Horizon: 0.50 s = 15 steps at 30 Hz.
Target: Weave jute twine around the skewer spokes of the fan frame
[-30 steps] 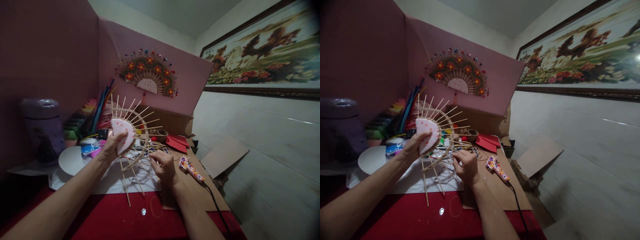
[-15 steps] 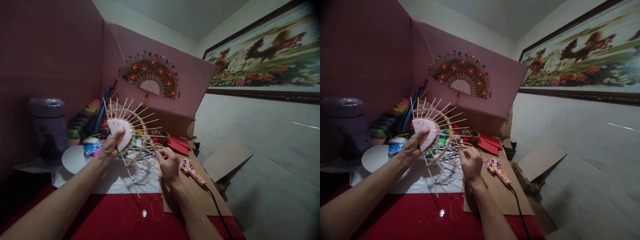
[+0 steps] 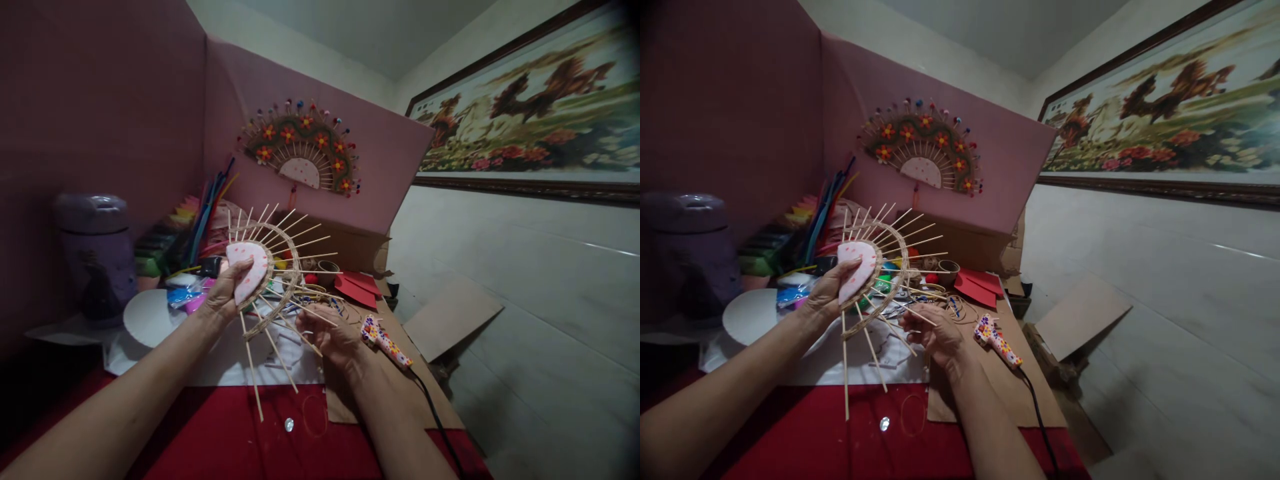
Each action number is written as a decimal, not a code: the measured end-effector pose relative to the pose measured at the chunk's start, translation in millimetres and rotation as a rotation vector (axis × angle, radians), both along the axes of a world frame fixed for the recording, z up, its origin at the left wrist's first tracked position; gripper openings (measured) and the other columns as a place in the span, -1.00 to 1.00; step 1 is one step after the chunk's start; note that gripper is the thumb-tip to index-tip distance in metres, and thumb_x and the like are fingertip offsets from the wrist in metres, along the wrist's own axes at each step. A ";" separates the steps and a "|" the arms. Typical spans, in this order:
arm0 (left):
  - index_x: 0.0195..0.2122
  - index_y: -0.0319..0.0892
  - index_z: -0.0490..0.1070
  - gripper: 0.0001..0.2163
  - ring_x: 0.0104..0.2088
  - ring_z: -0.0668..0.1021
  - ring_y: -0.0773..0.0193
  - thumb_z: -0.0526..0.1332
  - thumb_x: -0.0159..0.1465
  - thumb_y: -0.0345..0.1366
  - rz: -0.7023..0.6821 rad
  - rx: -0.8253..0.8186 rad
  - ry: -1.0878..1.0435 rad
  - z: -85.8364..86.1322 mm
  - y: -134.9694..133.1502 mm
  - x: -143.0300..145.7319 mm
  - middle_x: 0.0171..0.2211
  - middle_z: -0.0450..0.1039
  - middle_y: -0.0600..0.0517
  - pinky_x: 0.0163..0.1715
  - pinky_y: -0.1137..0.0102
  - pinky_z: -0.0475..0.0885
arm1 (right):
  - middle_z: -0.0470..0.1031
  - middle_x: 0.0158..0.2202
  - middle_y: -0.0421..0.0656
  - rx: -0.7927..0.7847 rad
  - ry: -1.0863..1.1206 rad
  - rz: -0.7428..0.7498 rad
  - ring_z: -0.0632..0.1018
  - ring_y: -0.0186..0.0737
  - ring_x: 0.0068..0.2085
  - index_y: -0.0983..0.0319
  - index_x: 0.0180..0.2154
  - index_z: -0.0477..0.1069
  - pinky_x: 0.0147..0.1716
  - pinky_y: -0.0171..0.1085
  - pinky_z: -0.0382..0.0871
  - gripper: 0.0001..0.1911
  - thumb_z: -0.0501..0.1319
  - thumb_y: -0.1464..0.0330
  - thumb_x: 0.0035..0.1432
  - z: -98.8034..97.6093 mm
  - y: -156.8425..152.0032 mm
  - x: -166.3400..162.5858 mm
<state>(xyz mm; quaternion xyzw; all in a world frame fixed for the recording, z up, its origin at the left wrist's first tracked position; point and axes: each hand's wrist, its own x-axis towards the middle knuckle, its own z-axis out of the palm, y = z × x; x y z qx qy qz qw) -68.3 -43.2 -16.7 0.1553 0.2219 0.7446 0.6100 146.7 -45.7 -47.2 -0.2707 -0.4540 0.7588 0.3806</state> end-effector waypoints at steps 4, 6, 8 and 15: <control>0.05 -0.23 0.31 -0.51 -0.45 0.62 0.13 0.23 0.06 -0.59 0.005 -0.004 -0.008 -1.4 0.3 4.2 -0.38 0.59 -0.09 -0.40 0.31 0.58 | 0.47 -0.49 -0.19 0.098 -0.025 0.024 0.41 -0.37 -0.47 0.28 -0.49 0.45 -0.50 -0.39 0.22 -0.85 0.35 0.34 -0.13 -1.1 -3.0 -3.8; 0.02 -0.26 0.33 -0.56 -0.46 0.62 0.15 0.21 0.08 -0.58 -0.008 0.001 0.003 -1.6 0.1 6.1 -0.41 0.58 -0.10 -0.40 0.31 0.58 | 0.47 -0.49 -0.19 0.116 -0.041 0.017 0.40 -0.37 -0.48 0.26 -0.50 0.44 -0.50 -0.39 0.21 -0.84 0.35 0.32 -0.12 -1.5 -3.6 -4.3; -0.03 -0.31 0.37 -0.64 -0.47 0.62 0.15 0.17 0.12 -0.58 -0.038 0.003 0.011 -1.6 -0.5 7.7 -0.43 0.58 -0.12 -0.42 0.32 0.58 | 0.48 -0.47 -0.20 0.144 -0.054 0.008 0.41 -0.37 -0.47 0.25 -0.49 0.45 -0.47 -0.38 0.22 -0.86 0.35 0.32 -0.11 -2.5 -4.0 -4.2; -0.10 -0.32 0.39 -0.72 -0.49 0.61 0.16 0.13 0.16 -0.59 -0.069 0.011 0.012 -2.6 -0.9 9.5 -0.45 0.58 -0.15 -0.47 0.33 0.58 | 0.50 -0.43 -0.20 0.228 -0.087 -0.041 0.45 -0.36 -0.42 0.23 -0.41 0.52 -0.40 -0.36 0.23 -0.87 0.32 0.34 -0.09 -6.1 -4.5 -6.9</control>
